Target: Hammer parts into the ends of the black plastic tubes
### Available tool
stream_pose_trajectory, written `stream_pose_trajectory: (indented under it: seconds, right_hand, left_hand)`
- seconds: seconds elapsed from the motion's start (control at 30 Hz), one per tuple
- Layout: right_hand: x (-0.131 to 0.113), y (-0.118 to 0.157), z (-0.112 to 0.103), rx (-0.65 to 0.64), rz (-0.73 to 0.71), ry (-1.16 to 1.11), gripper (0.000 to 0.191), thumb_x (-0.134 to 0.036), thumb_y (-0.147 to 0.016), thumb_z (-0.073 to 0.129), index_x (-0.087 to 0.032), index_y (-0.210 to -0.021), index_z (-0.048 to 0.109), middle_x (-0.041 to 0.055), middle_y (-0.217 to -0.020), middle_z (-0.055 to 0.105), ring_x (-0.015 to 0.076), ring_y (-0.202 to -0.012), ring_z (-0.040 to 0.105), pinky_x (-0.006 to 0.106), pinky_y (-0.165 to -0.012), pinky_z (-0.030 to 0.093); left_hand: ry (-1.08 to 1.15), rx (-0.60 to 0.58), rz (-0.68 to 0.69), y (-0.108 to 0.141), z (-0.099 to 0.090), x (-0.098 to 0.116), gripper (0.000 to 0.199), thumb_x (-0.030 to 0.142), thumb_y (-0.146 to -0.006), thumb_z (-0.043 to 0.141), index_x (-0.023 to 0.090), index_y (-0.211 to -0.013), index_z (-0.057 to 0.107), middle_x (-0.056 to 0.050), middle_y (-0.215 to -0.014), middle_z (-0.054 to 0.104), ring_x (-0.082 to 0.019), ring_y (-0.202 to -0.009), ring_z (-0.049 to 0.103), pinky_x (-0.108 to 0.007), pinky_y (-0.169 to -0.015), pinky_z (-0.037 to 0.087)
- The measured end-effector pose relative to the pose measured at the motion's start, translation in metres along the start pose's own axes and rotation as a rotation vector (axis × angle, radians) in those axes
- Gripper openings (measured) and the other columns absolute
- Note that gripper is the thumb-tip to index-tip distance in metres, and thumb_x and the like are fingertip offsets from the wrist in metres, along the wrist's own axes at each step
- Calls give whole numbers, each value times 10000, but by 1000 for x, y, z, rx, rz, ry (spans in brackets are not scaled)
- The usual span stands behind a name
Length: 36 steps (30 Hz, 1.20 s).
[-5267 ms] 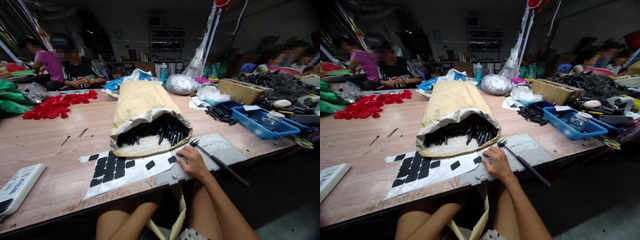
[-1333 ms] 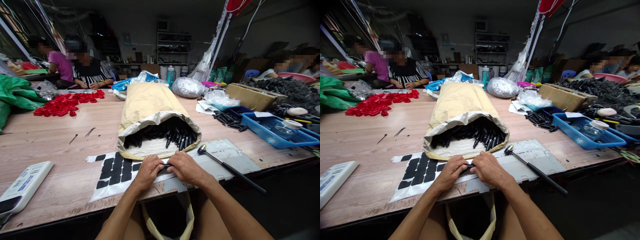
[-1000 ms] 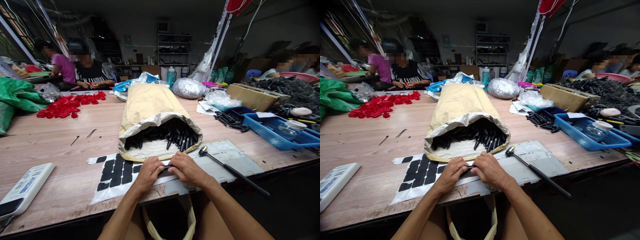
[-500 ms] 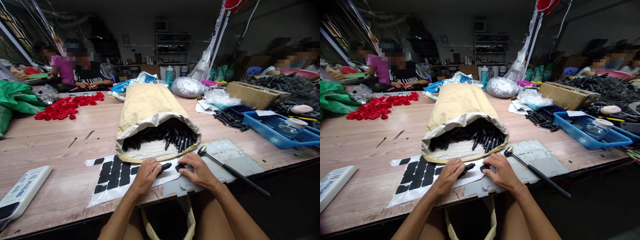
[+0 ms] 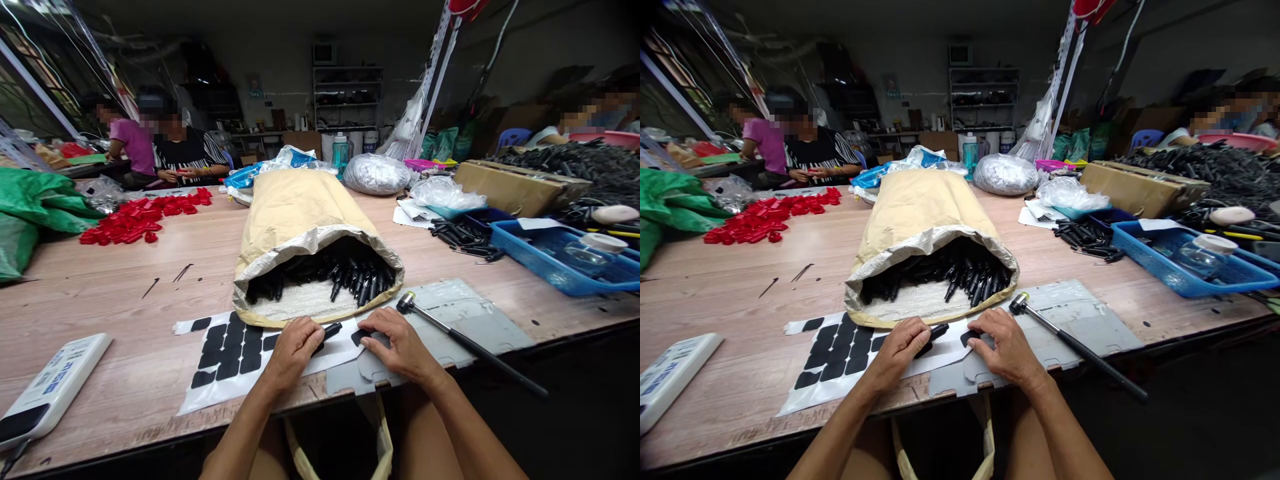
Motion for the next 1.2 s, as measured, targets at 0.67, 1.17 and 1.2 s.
stream_pose_trajectory:
  seconds: [0.67,1.17,1.2]
  right_hand:
    - [1,0,1,5,20,-13,191,-205,-863,666,-235,-1046,713,51,-956,677,219,-932,583,391,-860,460]
    - [6,-2,1,-5,26,-55,171,-195,-860,666,-242,-1018,714,45,-936,673,219,-920,580,393,-851,453]
    - [6,-2,1,-3,22,-60,172,-192,-859,667,-239,-1018,713,44,-940,674,217,-921,580,392,-854,453]
  left_hand:
    - [150,67,-134,2,-1,-6,136,248,-851,640,219,-981,609,-22,-984,663,-213,-921,581,-325,-835,430]
    - [553,53,-153,33,-26,24,206,368,-905,634,215,-1041,649,-19,-960,651,-189,-906,584,-288,-846,445]
    - [557,-60,-172,43,-24,34,197,354,-881,663,226,-1030,676,-11,-978,665,-195,-946,589,-279,-865,441]
Point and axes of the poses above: each hand's wrist, its own y-axis away from the middle knuckle, its own z-axis out of the palm, x = y × z, the point moved 4 cm from there along -y, towards the middle knuckle
